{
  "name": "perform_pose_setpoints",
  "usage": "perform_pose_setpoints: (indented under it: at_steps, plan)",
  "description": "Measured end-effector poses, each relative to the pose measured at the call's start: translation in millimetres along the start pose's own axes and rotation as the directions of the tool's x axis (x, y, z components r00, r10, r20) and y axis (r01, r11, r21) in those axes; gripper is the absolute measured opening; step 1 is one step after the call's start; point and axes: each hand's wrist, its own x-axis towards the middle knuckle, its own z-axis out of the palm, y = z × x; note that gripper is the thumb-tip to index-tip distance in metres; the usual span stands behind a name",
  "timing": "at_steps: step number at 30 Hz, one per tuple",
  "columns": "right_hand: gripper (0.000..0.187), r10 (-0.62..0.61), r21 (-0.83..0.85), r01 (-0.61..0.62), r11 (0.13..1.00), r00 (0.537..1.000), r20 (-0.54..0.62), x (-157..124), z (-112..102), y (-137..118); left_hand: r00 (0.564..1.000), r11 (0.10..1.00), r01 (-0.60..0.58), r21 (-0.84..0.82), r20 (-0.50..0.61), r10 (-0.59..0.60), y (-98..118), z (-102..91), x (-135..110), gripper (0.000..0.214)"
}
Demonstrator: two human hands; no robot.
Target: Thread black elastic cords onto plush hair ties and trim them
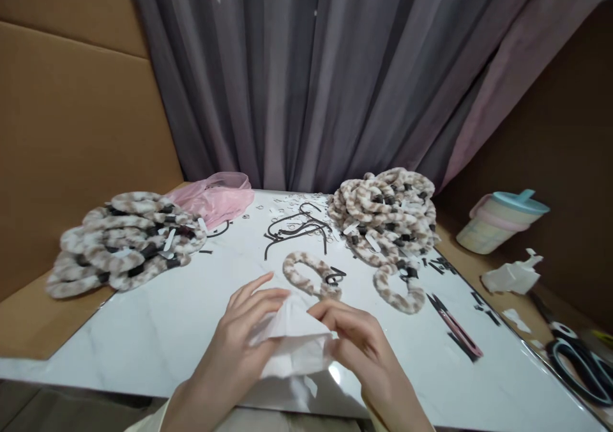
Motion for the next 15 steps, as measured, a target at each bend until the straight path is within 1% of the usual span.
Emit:
perform_pose_setpoints:
  at_steps: [1,2,3,4,5,7,8,10,12,13,14,15]
  plan:
    - [0.011,-0.029,-0.068,0.029,0.997,1.0,-0.001,-0.7,-0.3,-1.0,1.0,1.0,-0.019,-0.005,0.009,0.019,2.1,-1.8,2.2,0.016]
    - [0.012,-0.066,-0.16,0.062,0.985,0.998,-0.018,-1.0,-0.7,-1.6,1.0,0.999,-0.013,-0.032,0.026,0.013,5.1,-4.3,4.9,0.017]
    - [0.013,-0.121,-0.272,0.102,0.957,0.991,-0.054,-0.6,-1.0,-1.7,0.998,0.997,0.021,-0.08,0.063,-0.016,8.6,-7.1,7.8,0.017]
    - [0.013,-0.195,-0.4,0.14,0.906,0.976,-0.101,0.6,-1.2,-1.4,0.991,0.987,0.076,-0.143,0.118,-0.059,12.6,-10.0,10.7,0.015]
    - [0.012,-0.285,-0.53,0.166,0.832,0.946,-0.151,2.5,-1.0,-0.8,0.975,0.967,0.146,-0.211,0.197,-0.104,16.6,-12.6,13.6,0.015]
    - [0.008,-0.471,-0.741,0.162,0.652,0.852,-0.227,6.8,0.7,0.7,0.922,0.904,0.288,-0.317,0.345,-0.173,23.2,-16.3,18.7,0.022]
    - [0.013,-0.541,-0.805,0.147,0.575,0.806,-0.239,8.2,2.0,1.4,0.902,0.872,0.339,-0.354,0.387,-0.194,25.3,-17.2,20.7,0.026]
    - [0.025,-0.638,-0.872,0.15,0.466,0.739,-0.214,6.8,4.9,2.1,0.88,0.809,0.427,-0.403,0.391,-0.27,27.2,-17.0,23.3,0.032]
    - [0.028,-0.702,-0.889,0.228,0.398,0.699,-0.136,-0.7,7.0,2.0,0.847,0.72,0.524,-0.454,0.36,-0.39,27.8,-15.6,24.4,0.032]
    - [0.028,-0.719,-0.888,0.264,0.377,0.687,-0.101,-5.9,7.5,1.9,0.818,0.657,0.574,-0.488,0.354,-0.452,28.4,-14.9,24.6,0.032]
    - [0.029,-0.724,-0.887,0.286,0.363,0.685,-0.075,-11.2,7.4,1.8,0.782,0.581,0.62,-0.528,0.355,-0.512,29.5,-14.3,24.7,0.032]
    - [0.032,-0.717,-0.884,0.3,0.358,0.695,-0.055,-16.1,6.8,1.9,0.745,0.505,0.653,-0.565,0.356,-0.564,31.0,-13.9,24.8,0.033]
